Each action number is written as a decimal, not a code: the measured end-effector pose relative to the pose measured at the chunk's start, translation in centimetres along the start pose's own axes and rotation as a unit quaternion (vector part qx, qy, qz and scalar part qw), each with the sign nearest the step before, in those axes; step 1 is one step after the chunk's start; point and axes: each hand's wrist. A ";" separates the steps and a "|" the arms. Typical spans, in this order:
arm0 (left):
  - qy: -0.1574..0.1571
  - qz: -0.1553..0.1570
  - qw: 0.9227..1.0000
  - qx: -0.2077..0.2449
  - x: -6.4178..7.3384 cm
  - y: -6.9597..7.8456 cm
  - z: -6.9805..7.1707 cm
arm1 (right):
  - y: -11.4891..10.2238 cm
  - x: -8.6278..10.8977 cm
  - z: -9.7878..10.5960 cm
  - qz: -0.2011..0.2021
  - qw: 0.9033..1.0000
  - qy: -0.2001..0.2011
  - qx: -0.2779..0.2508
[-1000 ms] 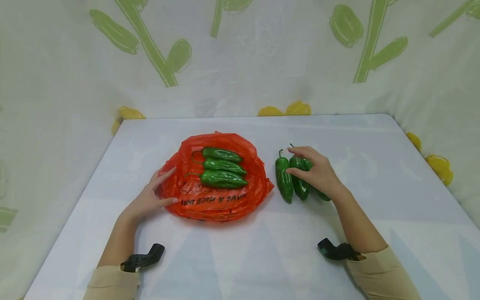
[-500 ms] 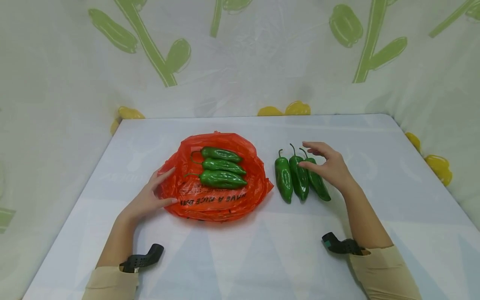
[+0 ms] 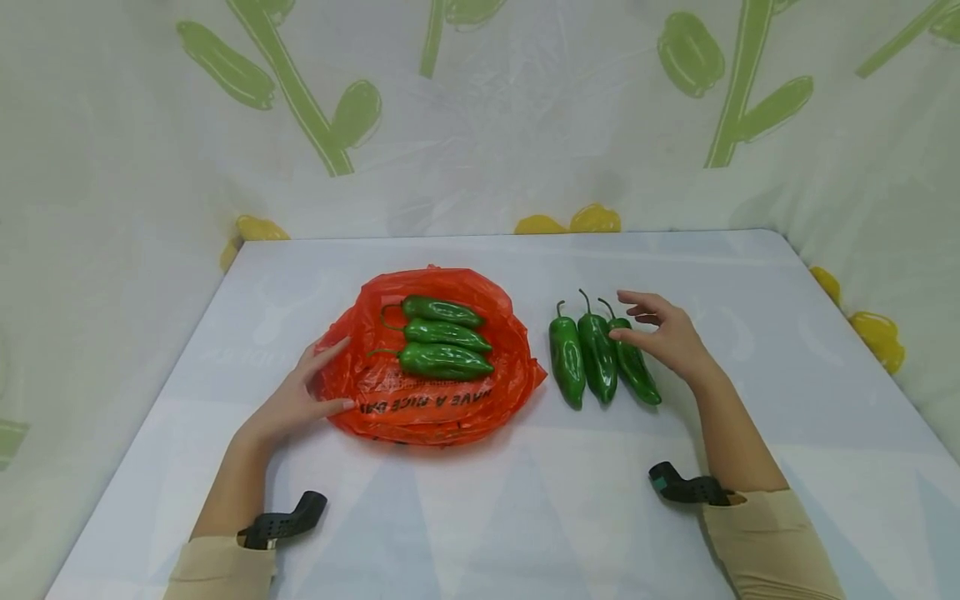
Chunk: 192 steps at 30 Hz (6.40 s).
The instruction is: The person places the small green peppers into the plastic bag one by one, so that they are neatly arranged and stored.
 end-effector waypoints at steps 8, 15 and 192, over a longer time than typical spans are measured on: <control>0.002 -0.006 1.000 -0.003 -0.1 -0.2 0.0 | 1.3 0.1 0.6 -0.018 0.998 -0.056 -0.002; 0.002 -0.005 1.000 -0.001 -0.1 -0.2 0.0 | 2.3 0.2 0.9 -0.030 0.993 -0.112 -0.006; 0.004 0.001 1.000 0.006 0.2 0.3 0.1 | -12.1 -2.6 -17.9 0.184 0.947 -0.239 0.110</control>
Point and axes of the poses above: each hand's wrist, its own x-axis away from the middle knuckle, its own z-axis out of the back of the hand, y = z × x, and after that the axes turned 7 degrees about z, right-handed
